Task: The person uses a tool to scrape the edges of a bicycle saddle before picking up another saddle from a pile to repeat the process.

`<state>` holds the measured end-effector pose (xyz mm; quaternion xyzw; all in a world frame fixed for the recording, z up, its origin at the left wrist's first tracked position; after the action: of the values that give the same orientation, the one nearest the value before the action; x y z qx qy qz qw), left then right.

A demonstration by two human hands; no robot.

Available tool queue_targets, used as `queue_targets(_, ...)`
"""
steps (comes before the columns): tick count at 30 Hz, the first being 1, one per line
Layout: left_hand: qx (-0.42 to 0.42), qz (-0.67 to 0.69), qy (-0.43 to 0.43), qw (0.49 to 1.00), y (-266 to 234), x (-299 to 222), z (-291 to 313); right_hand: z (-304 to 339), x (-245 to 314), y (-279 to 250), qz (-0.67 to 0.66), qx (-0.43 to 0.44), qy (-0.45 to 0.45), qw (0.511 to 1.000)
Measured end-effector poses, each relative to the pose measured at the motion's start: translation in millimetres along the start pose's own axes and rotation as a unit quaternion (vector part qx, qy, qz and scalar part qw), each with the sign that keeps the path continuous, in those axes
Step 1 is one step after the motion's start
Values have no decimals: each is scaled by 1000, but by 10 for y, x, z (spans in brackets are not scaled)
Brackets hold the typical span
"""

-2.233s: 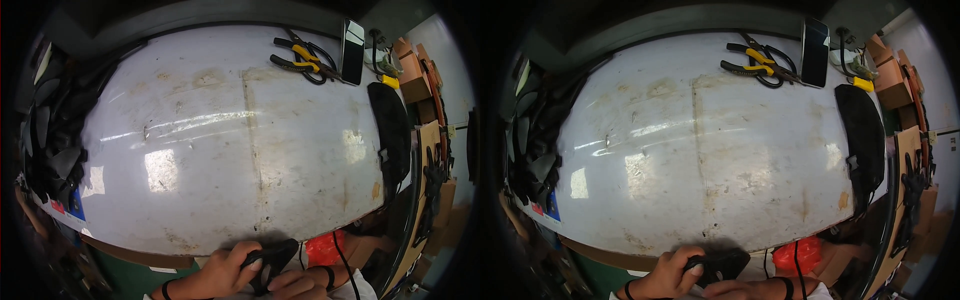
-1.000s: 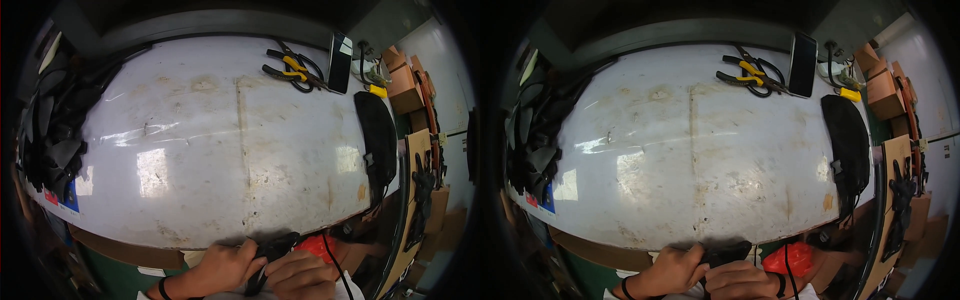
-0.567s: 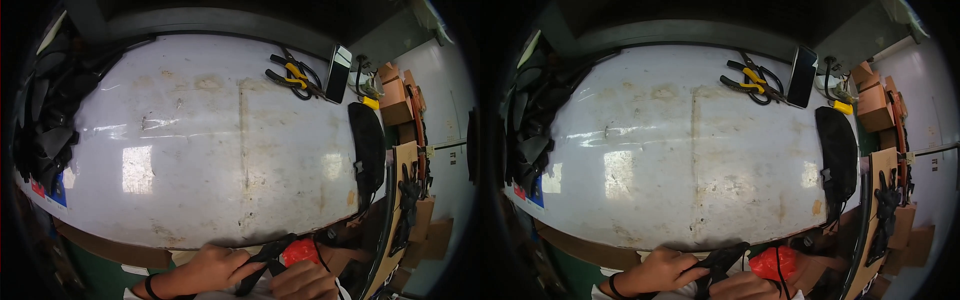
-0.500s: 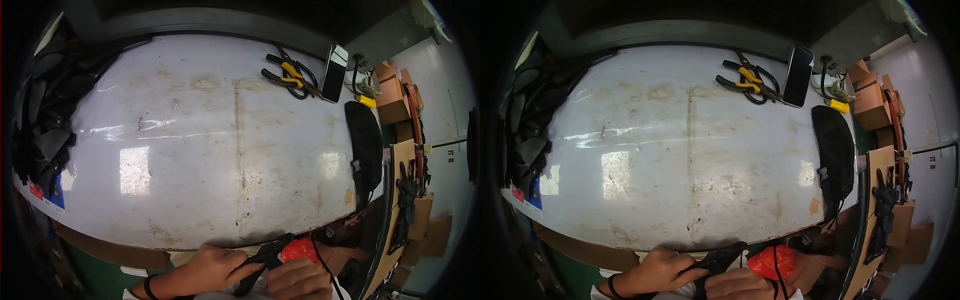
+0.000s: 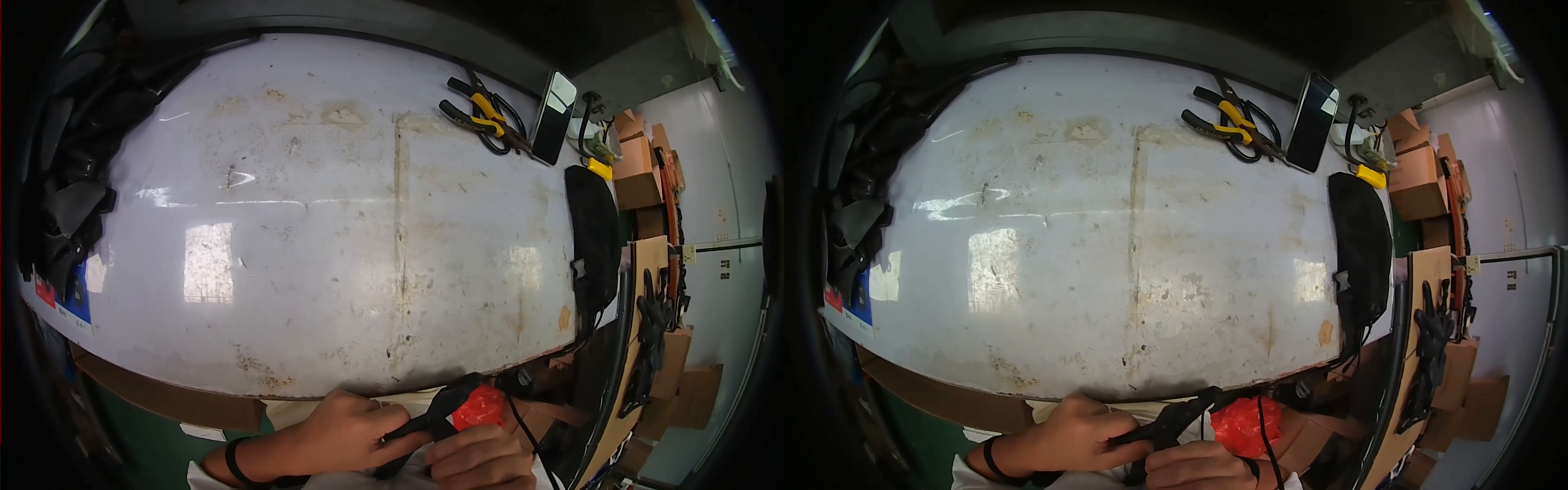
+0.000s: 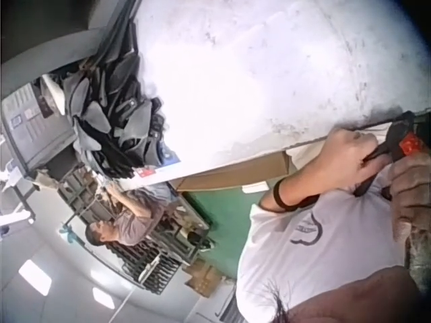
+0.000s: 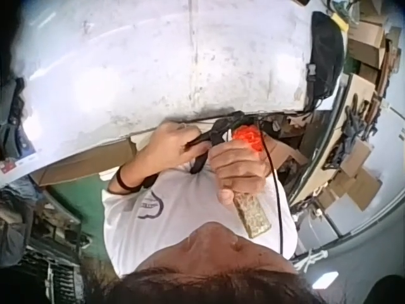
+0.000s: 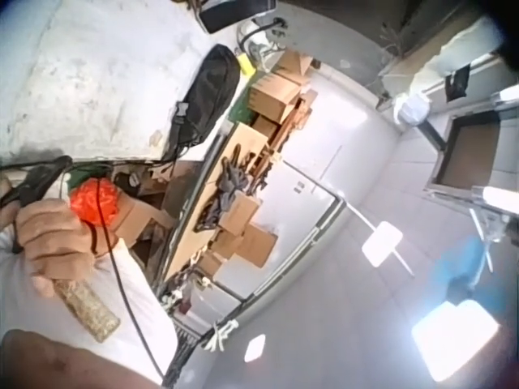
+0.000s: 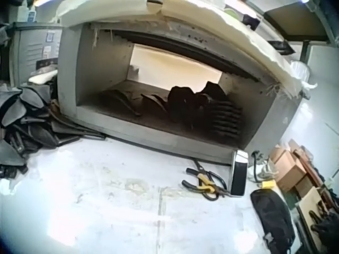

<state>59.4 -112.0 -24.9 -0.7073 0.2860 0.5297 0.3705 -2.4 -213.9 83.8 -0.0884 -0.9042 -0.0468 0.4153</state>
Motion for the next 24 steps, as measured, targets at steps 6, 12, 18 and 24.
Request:
queue_targets(6, 1, 14, 7, 1000, 12, 15, 25, -133, -40, 182, -85, 225, 2, 971)
queue_targets(12, -4, 2, 33, 999, 17, -23, 53, 53, 48, 93, 11, 9, 35, 999)
queue_targets(18, -2, 25, 33, 999, 29, -8, 96, -77, -28, 268, -37, 216, 28, 975)
queue_targets(24, -9, 22, 35, 999, 43, 4, 106, 204, 81, 251, -31, 41, -30, 998)
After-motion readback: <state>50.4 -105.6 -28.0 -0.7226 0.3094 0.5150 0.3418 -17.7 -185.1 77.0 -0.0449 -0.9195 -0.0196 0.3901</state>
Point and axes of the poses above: each hand's wrist, its own z-axis away from the middle knuckle, its own y-axis out of the palm, x = y × z, the point moved 8 cm from there along -z, towards the middle knuckle, and after that the axes turned 2 degrees about z, right-handed, at the moved point
